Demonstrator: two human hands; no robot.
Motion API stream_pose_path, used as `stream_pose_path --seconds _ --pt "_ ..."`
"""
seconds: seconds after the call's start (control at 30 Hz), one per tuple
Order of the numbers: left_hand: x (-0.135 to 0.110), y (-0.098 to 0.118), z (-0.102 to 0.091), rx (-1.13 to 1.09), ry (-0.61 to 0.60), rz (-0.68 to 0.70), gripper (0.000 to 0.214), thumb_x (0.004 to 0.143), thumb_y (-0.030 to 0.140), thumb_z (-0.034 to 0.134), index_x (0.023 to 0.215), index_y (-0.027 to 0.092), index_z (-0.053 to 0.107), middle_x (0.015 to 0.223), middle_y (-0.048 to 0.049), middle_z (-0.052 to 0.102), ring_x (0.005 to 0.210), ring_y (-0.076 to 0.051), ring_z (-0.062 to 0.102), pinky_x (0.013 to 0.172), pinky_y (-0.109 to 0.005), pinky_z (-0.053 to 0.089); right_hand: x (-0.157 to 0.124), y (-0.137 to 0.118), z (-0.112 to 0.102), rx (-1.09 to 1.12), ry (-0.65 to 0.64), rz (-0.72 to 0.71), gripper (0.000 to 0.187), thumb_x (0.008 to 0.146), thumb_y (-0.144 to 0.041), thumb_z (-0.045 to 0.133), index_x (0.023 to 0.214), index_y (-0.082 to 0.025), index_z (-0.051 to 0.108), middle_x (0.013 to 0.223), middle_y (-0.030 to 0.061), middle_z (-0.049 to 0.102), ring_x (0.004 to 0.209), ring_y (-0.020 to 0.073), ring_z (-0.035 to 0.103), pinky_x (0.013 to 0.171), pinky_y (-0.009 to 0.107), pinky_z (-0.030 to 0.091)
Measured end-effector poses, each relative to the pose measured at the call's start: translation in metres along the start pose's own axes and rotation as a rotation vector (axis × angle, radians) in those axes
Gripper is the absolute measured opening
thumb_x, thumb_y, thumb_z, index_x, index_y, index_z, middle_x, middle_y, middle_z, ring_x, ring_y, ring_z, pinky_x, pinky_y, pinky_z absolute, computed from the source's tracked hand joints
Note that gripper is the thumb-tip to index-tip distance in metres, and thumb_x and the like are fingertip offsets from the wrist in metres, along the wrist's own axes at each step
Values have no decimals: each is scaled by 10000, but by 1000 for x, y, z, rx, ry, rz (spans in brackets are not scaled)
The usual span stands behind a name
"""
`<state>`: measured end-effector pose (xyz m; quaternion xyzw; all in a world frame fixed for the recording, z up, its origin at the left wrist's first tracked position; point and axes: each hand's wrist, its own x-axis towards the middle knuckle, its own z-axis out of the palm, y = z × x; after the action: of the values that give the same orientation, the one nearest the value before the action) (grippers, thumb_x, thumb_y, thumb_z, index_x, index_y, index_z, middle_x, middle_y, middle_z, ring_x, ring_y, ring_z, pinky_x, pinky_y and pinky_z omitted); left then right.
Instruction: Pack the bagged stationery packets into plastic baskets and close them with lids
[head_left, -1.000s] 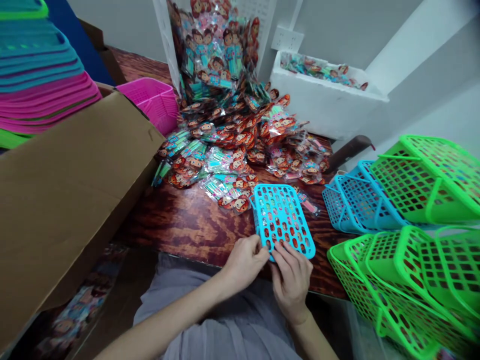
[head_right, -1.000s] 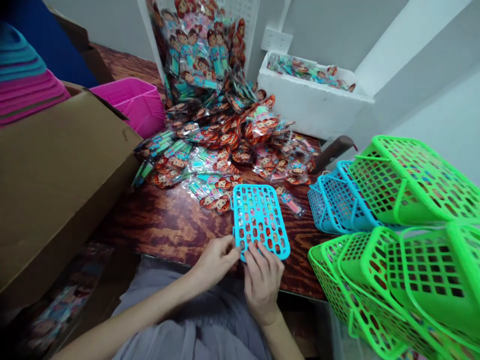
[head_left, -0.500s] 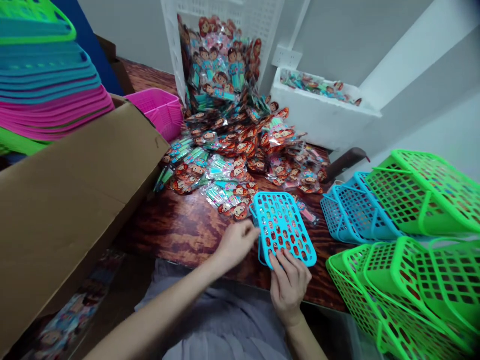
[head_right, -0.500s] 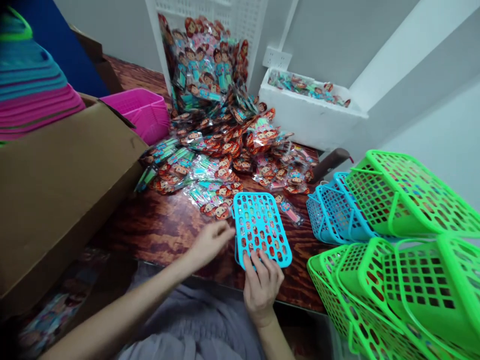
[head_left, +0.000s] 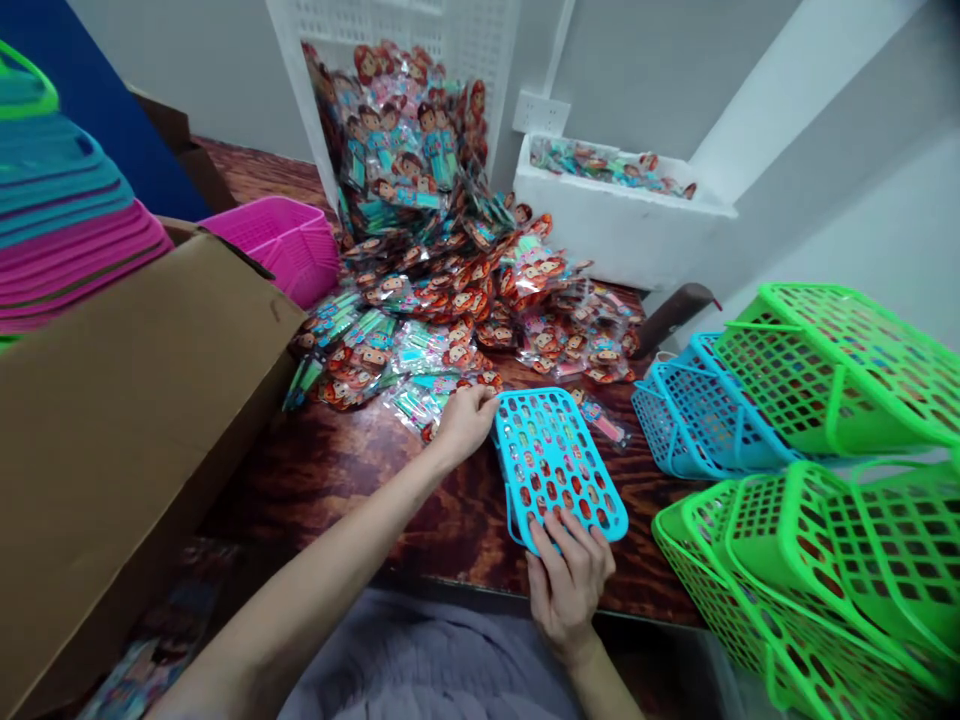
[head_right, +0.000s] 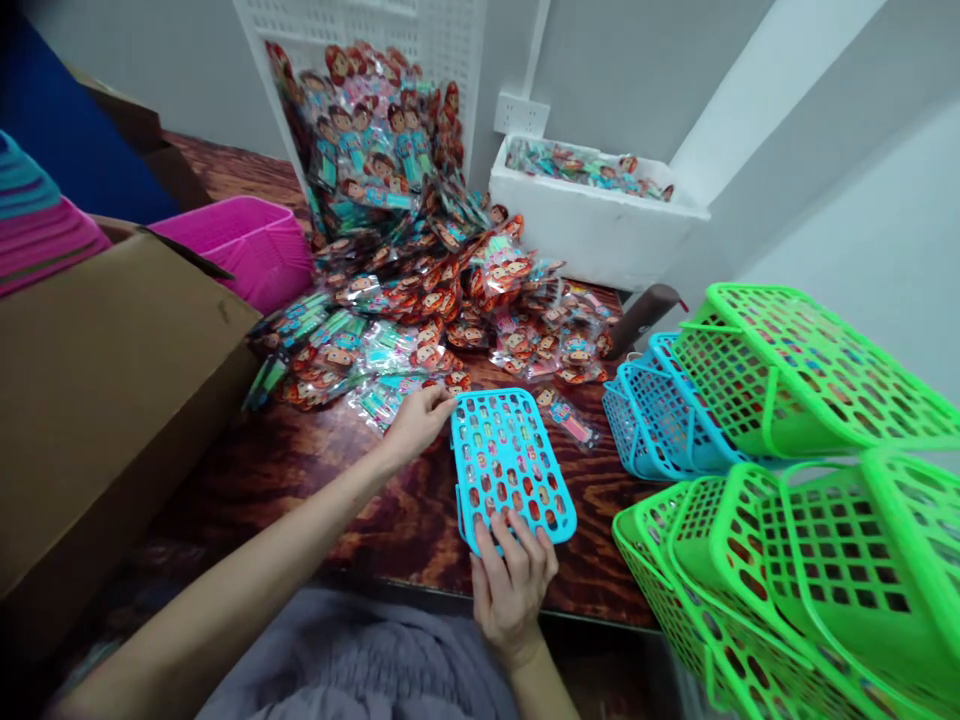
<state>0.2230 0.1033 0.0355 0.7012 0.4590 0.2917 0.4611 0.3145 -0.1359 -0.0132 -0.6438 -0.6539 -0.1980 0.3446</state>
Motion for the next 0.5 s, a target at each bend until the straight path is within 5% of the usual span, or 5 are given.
stream_pose_path --seconds 0.23,0.5 --pt "-1 -1 10 -20 110 -94 116 803 220 638 756 194 536 665 27 589 643 -143 577 598 -230 419 17 -14 -18 15 -117 23 357 946 -193 566 1301 -210 604 1222 119 634 1202 308 535 992 487 359" --pt "13 -5 11 -57 -19 -143 131 820 167 604 712 190 533 593 42 581 550 -129 585 556 -224 463 36 -10 -26 84 -252 40 335 976 -209 507 1301 -215 588 1216 97 643 1156 263 560 960 425 388"
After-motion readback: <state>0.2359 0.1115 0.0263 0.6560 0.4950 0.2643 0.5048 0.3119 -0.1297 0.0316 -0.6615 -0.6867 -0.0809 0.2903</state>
